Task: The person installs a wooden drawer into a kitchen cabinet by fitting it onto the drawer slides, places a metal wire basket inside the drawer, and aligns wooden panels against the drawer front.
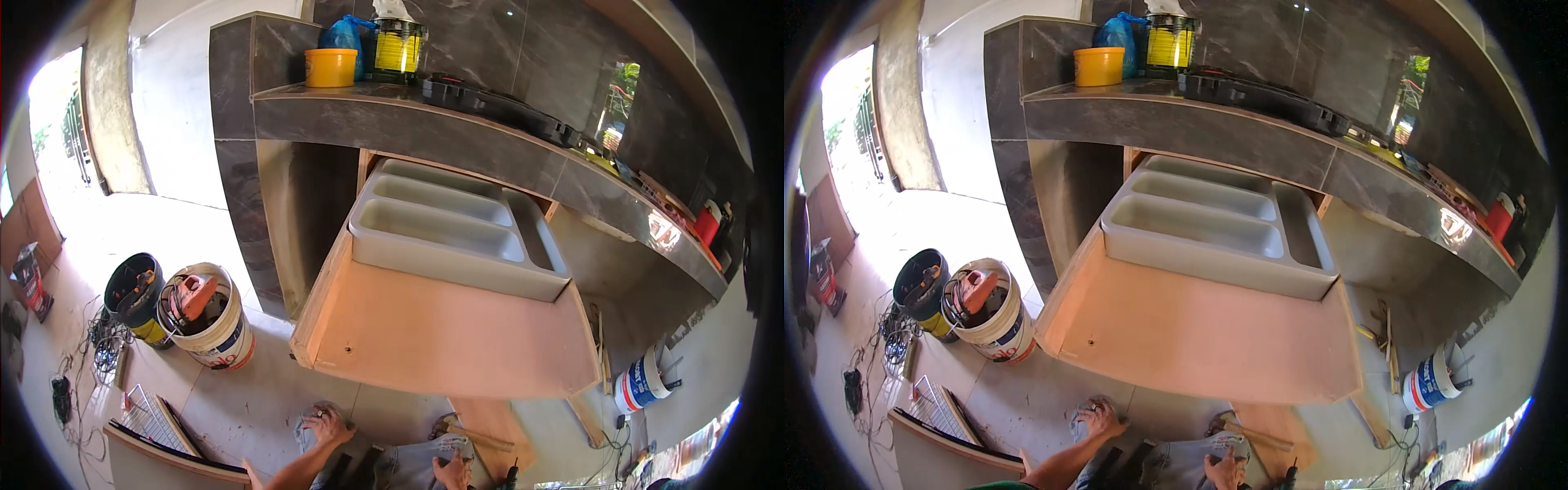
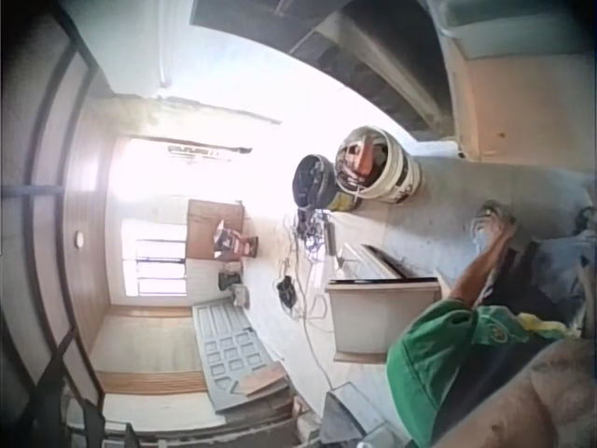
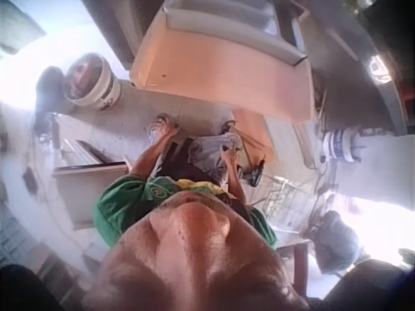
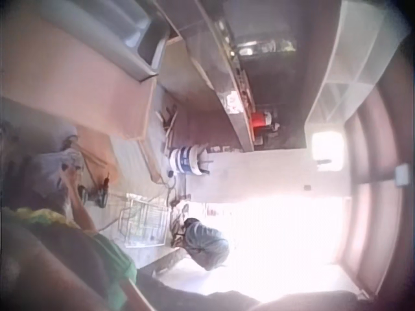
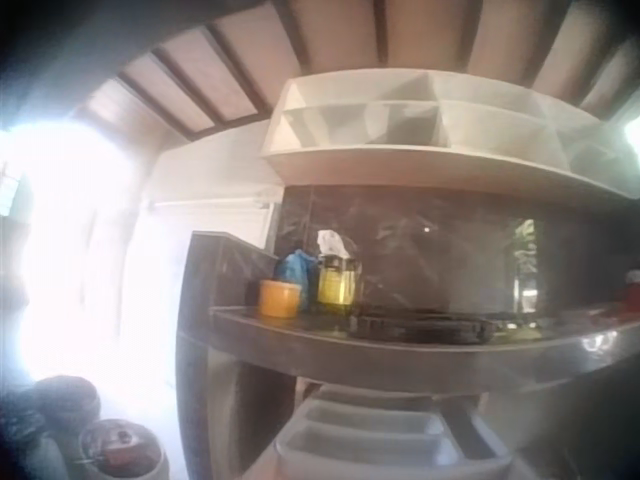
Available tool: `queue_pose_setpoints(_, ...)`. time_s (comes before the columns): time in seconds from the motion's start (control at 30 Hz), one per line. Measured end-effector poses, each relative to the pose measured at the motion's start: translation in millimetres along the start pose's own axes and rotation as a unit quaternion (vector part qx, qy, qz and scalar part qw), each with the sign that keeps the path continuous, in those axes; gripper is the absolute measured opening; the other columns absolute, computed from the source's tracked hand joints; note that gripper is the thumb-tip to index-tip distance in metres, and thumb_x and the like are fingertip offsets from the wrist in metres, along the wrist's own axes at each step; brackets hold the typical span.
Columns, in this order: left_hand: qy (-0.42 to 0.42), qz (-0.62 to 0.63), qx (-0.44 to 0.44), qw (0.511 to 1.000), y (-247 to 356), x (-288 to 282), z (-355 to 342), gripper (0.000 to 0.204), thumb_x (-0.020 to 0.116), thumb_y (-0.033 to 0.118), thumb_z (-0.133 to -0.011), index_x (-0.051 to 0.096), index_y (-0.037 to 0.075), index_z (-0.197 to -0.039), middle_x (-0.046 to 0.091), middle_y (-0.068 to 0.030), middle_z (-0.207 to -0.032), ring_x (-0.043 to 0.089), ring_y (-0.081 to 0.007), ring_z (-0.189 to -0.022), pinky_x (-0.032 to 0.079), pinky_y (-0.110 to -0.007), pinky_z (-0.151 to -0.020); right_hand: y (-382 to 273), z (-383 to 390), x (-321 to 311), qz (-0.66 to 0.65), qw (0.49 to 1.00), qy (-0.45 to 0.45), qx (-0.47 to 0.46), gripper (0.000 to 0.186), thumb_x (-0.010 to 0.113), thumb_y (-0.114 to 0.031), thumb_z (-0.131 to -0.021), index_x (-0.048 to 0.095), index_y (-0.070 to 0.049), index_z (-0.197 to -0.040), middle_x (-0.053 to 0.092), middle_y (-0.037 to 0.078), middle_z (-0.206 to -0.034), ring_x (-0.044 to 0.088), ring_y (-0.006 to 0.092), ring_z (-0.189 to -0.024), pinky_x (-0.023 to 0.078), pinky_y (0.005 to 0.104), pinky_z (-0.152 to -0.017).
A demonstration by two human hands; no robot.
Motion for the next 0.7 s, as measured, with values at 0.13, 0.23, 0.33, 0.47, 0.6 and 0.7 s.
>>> queue_pose_setpoints(0.13,0.013,0.004,0.002,1.000,8,-4,4,0.112,0.063,0.067,-0.068,0.018,0.002,-0.147,0.013,-0.0319,-0.150,0.016,-0.0664,-0.127,0.022,-0.076,-0.092,18,-12,29,-0.030,0.999,-0.003,0.013,0.073,0.062,-0.054,-0.079,0.049,-0.005,-0.131,0.062,0.025,-0.111,0.061,0.0409,-0.102,0.050,0.0466,-0.086)
queue_pose_setpoints(0.23,0.005,0.004,0.006,1.000,7,-5,4,0.113,0.064,0.066,-0.067,0.018,0.001,-0.147,0.014,-0.0319,-0.150,0.015,-0.0665,-0.127,0.021,-0.076,-0.092,27,-17,48,-0.042,0.999,-0.005,0.017,0.078,0.062,-0.056,-0.078,0.046,-0.004,-0.133,0.060,0.027,-0.115,0.059,0.0430,-0.105,0.049,0.0481,-0.089)
queue_pose_setpoints(0.33,-0.001,0.001,0.010,1.000,9,-6,3,0.112,0.064,0.066,-0.068,0.019,0.001,-0.147,0.015,-0.0318,-0.150,0.015,-0.0661,-0.128,0.021,-0.076,-0.093,32,-19,54,-0.043,0.999,-0.003,0.024,0.081,0.062,-0.057,-0.077,0.045,-0.004,-0.135,0.058,0.029,-0.117,0.057,0.0443,-0.107,0.048,0.0490,-0.091)
queue_pose_setpoints(0.47,-0.001,0.011,0.006,1.000,8,-14,9,0.112,0.064,0.065,-0.068,0.019,-0.001,-0.147,0.015,-0.0321,-0.150,0.016,-0.0650,-0.128,0.021,-0.076,-0.092,24,-16,39,-0.113,0.992,-0.030,0.048,0.080,0.062,-0.057,-0.077,0.045,-0.002,-0.134,0.058,0.029,-0.116,0.059,0.0441,-0.105,0.049,0.0484,-0.089)
queue_pose_setpoints(0.6,-0.025,0.004,0.010,1.000,9,-19,11,0.113,0.064,0.065,-0.068,0.018,-0.002,-0.147,0.015,-0.0321,-0.150,0.016,-0.0646,-0.128,0.021,-0.076,-0.092,16,-4,16,-0.131,0.988,-0.051,0.069,0.079,0.060,-0.057,-0.078,0.044,-0.003,-0.135,0.058,0.028,-0.118,0.057,0.0440,-0.108,0.047,0.0498,-0.092)
queue_pose_setpoints(0.7,-0.006,-0.005,0.013,1.000,8,-12,5,0.113,0.065,0.065,-0.068,0.018,-0.001,-0.147,0.015,-0.0326,-0.149,0.017,-0.0647,-0.128,0.021,-0.075,-0.093,12,1,3,-0.124,0.988,-0.065,0.070,0.078,0.059,-0.056,-0.079,0.044,-0.005,-0.136,0.057,0.027,-0.120,0.055,0.0439,-0.111,0.045,0.0506,-0.093)
Point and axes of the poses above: each hand's wrist, its own z-axis away from the middle knuckle, its own x-axis out of the palm, y = z × x, the point moved 9 cm from there along -z, towards the middle knuckle
